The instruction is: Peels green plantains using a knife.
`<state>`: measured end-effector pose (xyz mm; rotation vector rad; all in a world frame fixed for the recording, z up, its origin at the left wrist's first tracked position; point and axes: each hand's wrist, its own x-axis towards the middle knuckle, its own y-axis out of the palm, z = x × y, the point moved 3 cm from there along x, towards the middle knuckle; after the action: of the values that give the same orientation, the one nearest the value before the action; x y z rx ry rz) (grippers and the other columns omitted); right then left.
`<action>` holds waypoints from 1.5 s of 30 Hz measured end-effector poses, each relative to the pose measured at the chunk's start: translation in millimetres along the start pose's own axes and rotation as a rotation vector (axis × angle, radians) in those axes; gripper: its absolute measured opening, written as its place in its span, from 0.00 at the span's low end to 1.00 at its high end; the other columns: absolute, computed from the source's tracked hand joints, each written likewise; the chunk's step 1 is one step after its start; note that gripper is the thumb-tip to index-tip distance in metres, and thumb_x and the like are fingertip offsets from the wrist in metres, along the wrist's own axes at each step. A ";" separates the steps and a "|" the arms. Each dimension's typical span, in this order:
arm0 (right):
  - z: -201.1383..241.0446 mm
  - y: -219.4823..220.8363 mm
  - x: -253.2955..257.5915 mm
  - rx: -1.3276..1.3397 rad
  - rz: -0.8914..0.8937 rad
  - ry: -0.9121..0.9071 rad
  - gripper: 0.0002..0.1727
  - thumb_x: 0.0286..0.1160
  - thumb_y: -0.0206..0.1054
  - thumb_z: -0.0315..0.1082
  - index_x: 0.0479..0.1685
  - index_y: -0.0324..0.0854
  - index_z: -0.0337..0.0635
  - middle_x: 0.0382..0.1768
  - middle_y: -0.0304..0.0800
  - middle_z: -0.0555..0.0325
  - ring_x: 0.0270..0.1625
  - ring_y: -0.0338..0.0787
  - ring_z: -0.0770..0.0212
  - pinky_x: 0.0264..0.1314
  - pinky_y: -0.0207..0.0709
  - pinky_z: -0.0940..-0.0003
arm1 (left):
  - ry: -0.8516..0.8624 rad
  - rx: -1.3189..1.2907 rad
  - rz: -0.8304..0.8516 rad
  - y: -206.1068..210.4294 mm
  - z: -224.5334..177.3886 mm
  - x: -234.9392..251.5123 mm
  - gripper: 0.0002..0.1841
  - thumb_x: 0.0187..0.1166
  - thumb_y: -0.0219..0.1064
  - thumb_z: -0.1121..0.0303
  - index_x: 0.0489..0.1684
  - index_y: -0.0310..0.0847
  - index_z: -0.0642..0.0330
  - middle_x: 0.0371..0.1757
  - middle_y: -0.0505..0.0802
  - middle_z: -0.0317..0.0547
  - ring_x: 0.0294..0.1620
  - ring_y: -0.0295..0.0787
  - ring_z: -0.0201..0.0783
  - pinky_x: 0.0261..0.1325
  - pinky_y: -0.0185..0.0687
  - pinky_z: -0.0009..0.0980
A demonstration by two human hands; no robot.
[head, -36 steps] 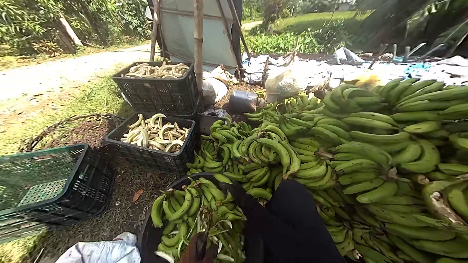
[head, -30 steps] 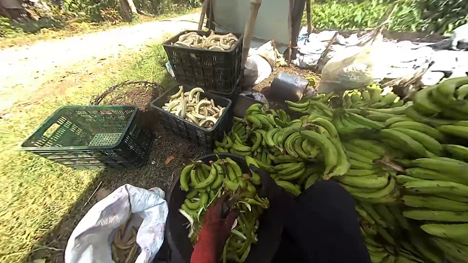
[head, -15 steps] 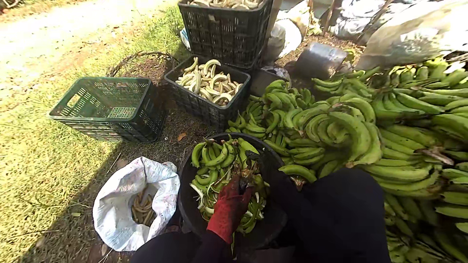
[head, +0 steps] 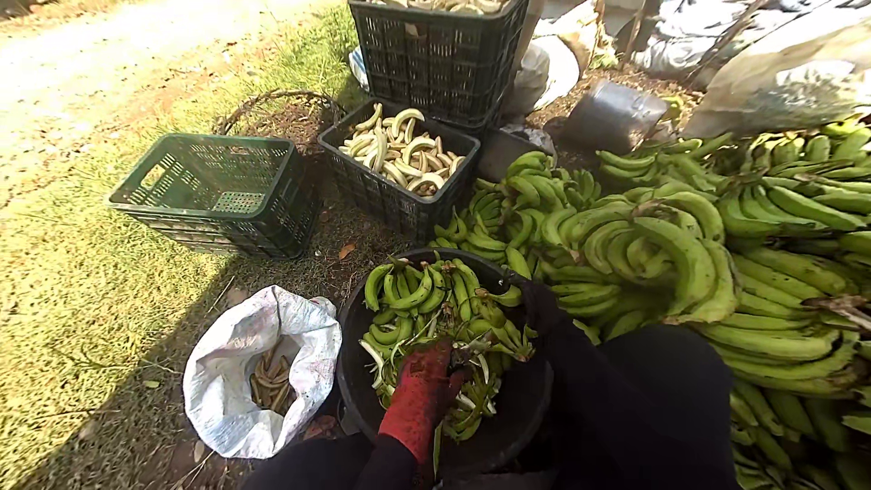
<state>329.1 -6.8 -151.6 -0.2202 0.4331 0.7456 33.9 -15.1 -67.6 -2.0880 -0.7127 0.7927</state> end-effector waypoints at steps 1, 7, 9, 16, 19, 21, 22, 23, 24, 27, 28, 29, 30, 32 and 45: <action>-7.5 8.2 -5.6 0.092 0.036 0.036 0.30 0.79 0.68 0.52 0.74 0.75 0.44 0.51 0.91 0.49 0.47 0.94 0.53 0.42 0.92 0.52 | -0.020 0.029 -0.041 -2.0 2.2 4.1 0.35 0.79 0.64 0.40 0.80 0.75 0.53 0.67 0.90 0.48 0.71 0.85 0.49 0.79 0.74 0.53; -9.0 85.5 -92.6 0.669 0.282 0.336 0.15 0.87 0.59 0.40 0.62 0.76 0.39 0.41 0.87 0.47 0.36 0.90 0.54 0.35 0.87 0.57 | 0.067 -0.599 -0.427 -5.3 4.3 19.7 0.40 0.79 0.72 0.50 0.89 0.63 0.59 0.78 0.83 0.52 0.75 0.82 0.39 0.79 0.78 0.40; -6.8 100.3 -108.3 0.706 0.406 0.413 0.16 0.88 0.57 0.43 0.59 0.75 0.39 0.38 0.86 0.48 0.33 0.89 0.56 0.32 0.87 0.60 | 0.052 -0.679 -0.507 -5.6 2.8 20.4 0.41 0.77 0.74 0.54 0.90 0.61 0.61 0.76 0.85 0.53 0.72 0.84 0.36 0.78 0.79 0.36; 17.8 75.9 -76.2 0.129 0.121 -0.065 0.22 0.75 0.74 0.33 0.64 0.77 0.31 0.41 0.88 0.48 0.37 0.88 0.58 0.38 0.86 0.60 | -0.188 -0.326 -0.158 -8.6 -22.4 7.2 0.31 0.79 0.69 0.49 0.78 0.73 0.56 0.55 0.93 0.49 0.56 0.91 0.45 0.66 0.84 0.52; 7.3 48.4 -42.2 -0.032 -0.065 -0.096 0.29 0.69 0.78 0.35 0.69 0.76 0.33 0.50 0.88 0.45 0.47 0.89 0.55 0.52 0.84 0.55 | -0.258 -0.332 0.035 -5.0 -26.0 -7.3 0.28 0.77 0.70 0.47 0.72 0.78 0.50 0.53 0.93 0.47 0.56 0.91 0.45 0.64 0.84 0.53; -6.5 7.1 3.8 0.007 -0.252 -0.105 0.33 0.65 0.81 0.42 0.68 0.77 0.36 0.51 0.90 0.44 0.50 0.91 0.53 0.56 0.85 0.52 | -0.260 -0.410 0.075 -1.7 -17.4 -25.1 0.30 0.74 0.73 0.48 0.74 0.78 0.49 0.54 0.93 0.47 0.54 0.91 0.44 0.63 0.85 0.51; -7.8 -9.4 17.9 0.039 -0.263 -0.112 0.33 0.68 0.79 0.46 0.69 0.76 0.36 0.51 0.89 0.46 0.50 0.90 0.54 0.56 0.85 0.54 | -0.249 -0.454 0.070 0.2 -10.2 -29.0 0.30 0.74 0.73 0.49 0.75 0.78 0.49 0.53 0.93 0.47 0.54 0.91 0.42 0.63 0.85 0.50; -5.4 -20.8 20.3 0.019 -0.231 -0.108 0.35 0.73 0.74 0.52 0.73 0.74 0.38 0.53 0.89 0.48 0.52 0.90 0.56 0.57 0.85 0.55 | -0.231 -0.491 0.053 2.8 -4.7 -27.3 0.31 0.74 0.73 0.49 0.77 0.77 0.49 0.53 0.93 0.47 0.53 0.91 0.41 0.62 0.86 0.48; -2.1 -27.8 16.5 0.000 -0.185 -0.083 0.37 0.78 0.69 0.57 0.77 0.71 0.41 0.57 0.89 0.49 0.55 0.89 0.57 0.60 0.83 0.54 | -0.198 -0.509 0.009 6.2 -2.6 -20.6 0.30 0.76 0.72 0.49 0.78 0.77 0.48 0.53 0.94 0.45 0.52 0.92 0.39 0.61 0.87 0.46; -1.1 -20.2 -12.8 0.279 -0.044 -0.099 0.26 0.90 0.57 0.44 0.79 0.67 0.36 0.54 0.88 0.45 0.50 0.91 0.58 0.50 0.88 0.59 | -0.009 -0.390 -0.341 3.8 -1.6 10.6 0.30 0.76 0.72 0.48 0.77 0.80 0.48 0.65 0.91 0.42 0.65 0.88 0.38 0.71 0.82 0.46; -12.6 -14.6 -14.8 0.417 0.014 -0.103 0.23 0.90 0.56 0.40 0.75 0.70 0.35 0.52 0.89 0.42 0.48 0.92 0.54 0.49 0.90 0.55 | 0.041 -0.306 -0.464 0.8 2.5 20.0 0.30 0.75 0.73 0.48 0.76 0.81 0.50 0.70 0.90 0.46 0.70 0.86 0.44 0.74 0.80 0.50; -26.6 -9.3 -13.5 0.527 0.074 -0.087 0.21 0.89 0.56 0.39 0.72 0.73 0.36 0.51 0.89 0.42 0.48 0.92 0.51 0.49 0.90 0.51 | 0.043 -0.261 -0.519 -1.6 7.0 25.8 0.30 0.75 0.73 0.48 0.75 0.82 0.49 0.69 0.90 0.48 0.69 0.87 0.46 0.73 0.81 0.53; -31.9 -3.3 -18.4 0.607 0.119 -0.052 0.19 0.88 0.55 0.38 0.70 0.73 0.38 0.49 0.88 0.41 0.47 0.92 0.49 0.49 0.88 0.47 | -0.001 -0.269 -0.492 -3.3 8.8 27.1 0.30 0.76 0.72 0.46 0.76 0.81 0.46 0.65 0.92 0.46 0.65 0.89 0.44 0.70 0.83 0.52; -31.7 9.0 -30.9 0.668 0.156 -0.027 0.17 0.88 0.54 0.38 0.68 0.73 0.41 0.42 0.87 0.45 0.39 0.90 0.51 0.44 0.88 0.47 | -0.077 -0.351 -0.319 -2.6 3.7 23.1 0.31 0.78 0.68 0.39 0.79 0.78 0.41 0.63 0.92 0.41 0.63 0.89 0.39 0.71 0.83 0.49; -26.9 44.2 -82.3 0.615 -0.015 -0.075 0.18 0.93 0.52 0.45 0.57 0.75 0.38 0.28 0.85 0.54 0.25 0.87 0.62 0.29 0.86 0.66 | 0.035 -0.223 -0.049 26.3 -22.1 14.3 0.28 0.88 0.51 0.42 0.68 0.84 0.51 0.60 0.93 0.45 0.66 0.88 0.42 0.74 0.79 0.47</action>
<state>236.6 -34.2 -139.9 0.3792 0.5679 0.5730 65.0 -29.5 -82.0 -2.2671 -0.8632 0.6735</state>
